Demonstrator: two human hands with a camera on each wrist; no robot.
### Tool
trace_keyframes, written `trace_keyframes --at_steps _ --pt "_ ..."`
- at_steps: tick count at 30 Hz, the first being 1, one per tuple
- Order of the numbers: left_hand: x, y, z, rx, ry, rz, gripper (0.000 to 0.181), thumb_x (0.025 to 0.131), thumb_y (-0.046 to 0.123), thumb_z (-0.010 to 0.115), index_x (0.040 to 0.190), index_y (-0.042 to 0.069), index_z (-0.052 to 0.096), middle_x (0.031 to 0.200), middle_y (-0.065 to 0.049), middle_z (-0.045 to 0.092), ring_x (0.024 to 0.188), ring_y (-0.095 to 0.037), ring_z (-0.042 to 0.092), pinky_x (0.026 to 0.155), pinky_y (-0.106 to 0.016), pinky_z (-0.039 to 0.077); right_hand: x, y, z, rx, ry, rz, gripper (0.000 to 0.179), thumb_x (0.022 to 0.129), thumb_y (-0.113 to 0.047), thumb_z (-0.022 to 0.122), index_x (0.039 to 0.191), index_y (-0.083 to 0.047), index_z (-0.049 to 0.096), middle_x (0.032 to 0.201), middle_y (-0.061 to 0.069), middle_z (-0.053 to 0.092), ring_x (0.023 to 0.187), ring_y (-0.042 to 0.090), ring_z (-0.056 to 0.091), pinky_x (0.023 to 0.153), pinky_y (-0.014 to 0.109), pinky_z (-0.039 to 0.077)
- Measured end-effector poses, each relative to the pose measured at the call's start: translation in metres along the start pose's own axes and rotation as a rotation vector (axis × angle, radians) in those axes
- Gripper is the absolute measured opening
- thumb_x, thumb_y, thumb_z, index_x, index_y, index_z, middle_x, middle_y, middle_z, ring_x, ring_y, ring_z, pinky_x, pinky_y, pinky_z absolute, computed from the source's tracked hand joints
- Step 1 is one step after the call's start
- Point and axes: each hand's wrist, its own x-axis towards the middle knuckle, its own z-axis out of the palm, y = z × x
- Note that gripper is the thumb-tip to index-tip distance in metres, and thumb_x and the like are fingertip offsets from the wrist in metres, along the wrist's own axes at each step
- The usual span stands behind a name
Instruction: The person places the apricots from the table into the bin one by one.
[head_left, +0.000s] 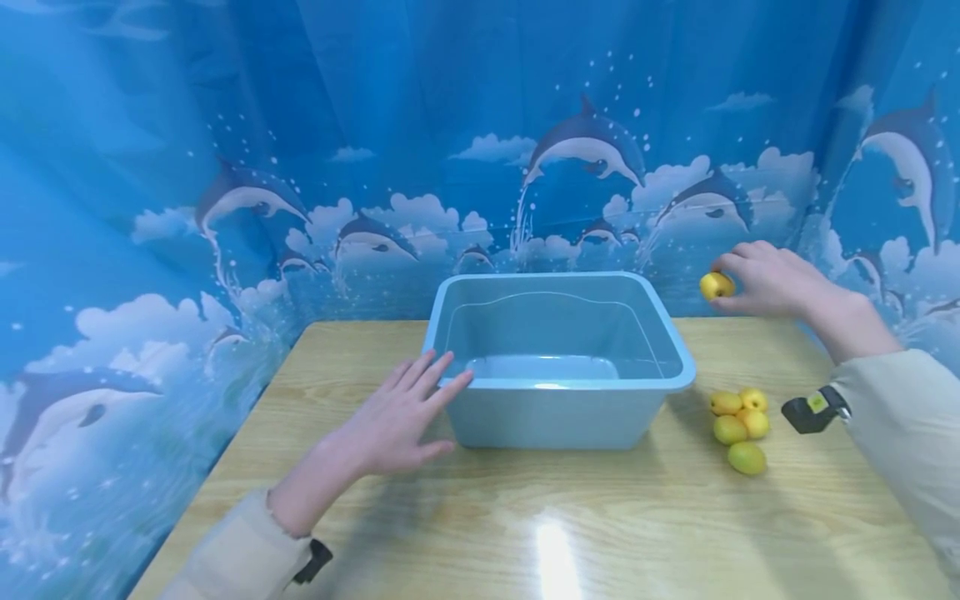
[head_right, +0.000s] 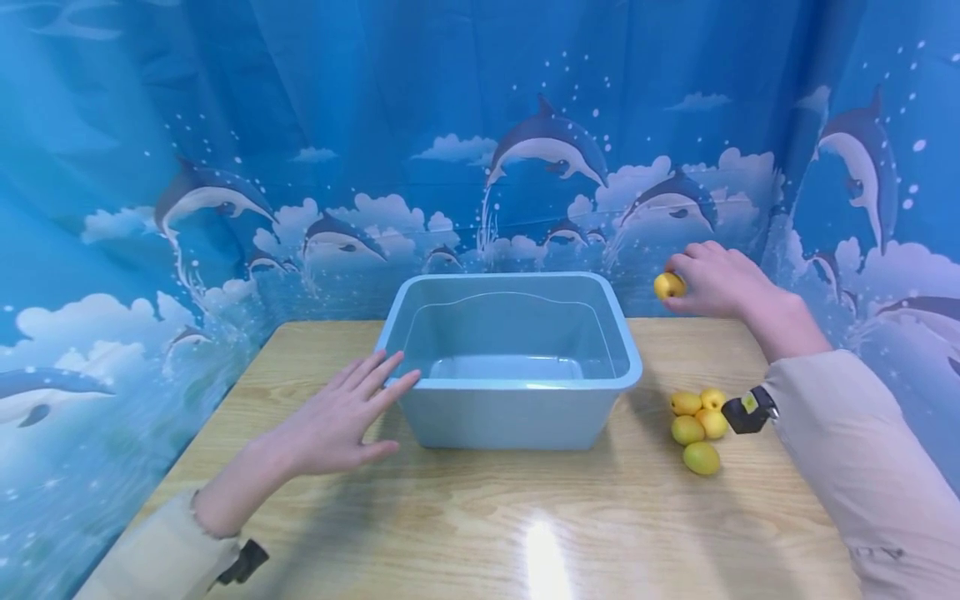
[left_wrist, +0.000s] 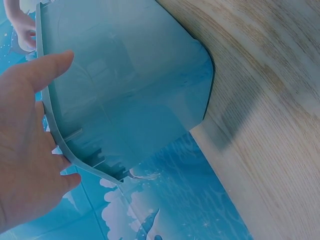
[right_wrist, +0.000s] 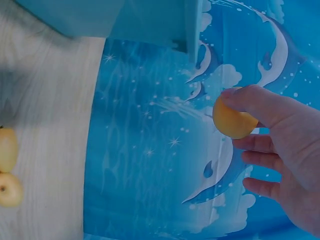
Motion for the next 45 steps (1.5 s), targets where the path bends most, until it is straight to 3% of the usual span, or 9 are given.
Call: trace_keyframes --at_steps 15,24,45 --pt "-0.002 0.002 0.002 -0.020 -0.003 -0.008 0.089 0.084 0.052 0.061 0.151 0.022 0.011 0.154 -0.014 0.007 0.139 -0.037 0.008 0.109 -0.054 0.014 0.023 -0.014 -0.011 0.021 -0.008 -0.007 0.047 0.081 -0.029 0.067 0.114 0.004 0.058 0.104 0.021 0.055 0.095 0.039 0.048 0.069 0.050 0.042" --pt "-0.002 0.001 0.002 -0.024 0.005 -0.008 0.089 0.084 0.051 0.061 0.151 0.022 0.011 0.154 -0.013 0.007 0.139 -0.035 0.006 0.109 -0.054 0.015 0.040 -0.026 -0.020 0.005 -0.025 -0.034 0.046 0.082 -0.029 0.068 0.115 0.002 0.059 0.107 0.021 0.056 0.099 0.040 0.049 0.077 0.055 0.042" --pt "0.000 0.001 0.001 -0.002 -0.003 -0.010 0.088 0.084 0.052 0.060 0.151 0.022 0.011 0.154 -0.014 0.008 0.139 -0.036 0.008 0.110 -0.053 0.014 0.072 -0.060 -0.027 0.009 -0.055 -0.104 0.044 0.081 -0.027 0.068 0.115 -0.001 0.060 0.109 0.019 0.057 0.096 0.034 0.051 0.079 0.051 0.044"
